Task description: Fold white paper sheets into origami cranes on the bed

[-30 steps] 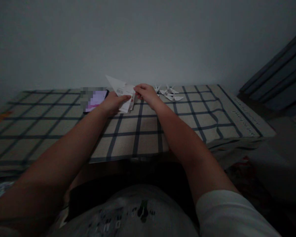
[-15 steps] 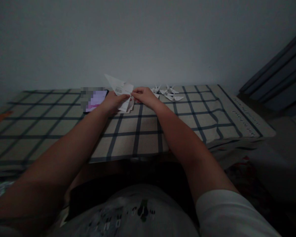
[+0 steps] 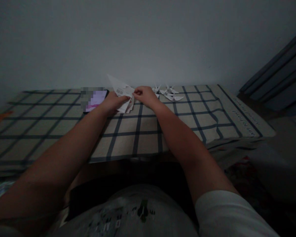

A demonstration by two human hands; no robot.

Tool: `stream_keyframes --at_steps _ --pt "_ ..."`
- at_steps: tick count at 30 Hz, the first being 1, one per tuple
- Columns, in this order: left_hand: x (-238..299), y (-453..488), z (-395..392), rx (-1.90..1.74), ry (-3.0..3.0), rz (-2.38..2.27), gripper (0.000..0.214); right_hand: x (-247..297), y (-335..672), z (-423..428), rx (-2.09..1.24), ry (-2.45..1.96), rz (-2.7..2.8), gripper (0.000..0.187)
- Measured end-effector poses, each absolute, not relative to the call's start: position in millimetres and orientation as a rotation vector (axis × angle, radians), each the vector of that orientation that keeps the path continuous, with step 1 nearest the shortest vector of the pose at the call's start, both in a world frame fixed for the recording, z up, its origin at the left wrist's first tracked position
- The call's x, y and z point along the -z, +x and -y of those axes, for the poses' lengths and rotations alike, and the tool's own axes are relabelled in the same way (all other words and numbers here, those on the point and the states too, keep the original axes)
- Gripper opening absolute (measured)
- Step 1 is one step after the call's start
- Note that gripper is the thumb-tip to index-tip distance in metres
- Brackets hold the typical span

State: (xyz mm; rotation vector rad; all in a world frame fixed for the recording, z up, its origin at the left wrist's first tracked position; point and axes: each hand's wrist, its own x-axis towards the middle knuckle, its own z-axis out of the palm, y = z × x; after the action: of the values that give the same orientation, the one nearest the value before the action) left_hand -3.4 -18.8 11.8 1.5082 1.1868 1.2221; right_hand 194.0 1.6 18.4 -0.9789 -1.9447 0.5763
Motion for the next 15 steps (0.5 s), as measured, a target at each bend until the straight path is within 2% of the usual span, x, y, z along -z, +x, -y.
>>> stream_keyframes --at_steps 7,12,15 --pt "-13 -5 18 -1.154 1.516 -1.25 0.042 -18 197 0 -0.401 -1.02 1.982 0.016" --pt "-15 -6 21 -1.033 1.592 -1.357 0.038 -24 204 -6 -0.314 -1.089 1.772 0.014" --pt "-16 -3 24 -1.083 1.551 -1.297 0.039 -27 208 -11 -0.349 -1.152 1.623 0.01"
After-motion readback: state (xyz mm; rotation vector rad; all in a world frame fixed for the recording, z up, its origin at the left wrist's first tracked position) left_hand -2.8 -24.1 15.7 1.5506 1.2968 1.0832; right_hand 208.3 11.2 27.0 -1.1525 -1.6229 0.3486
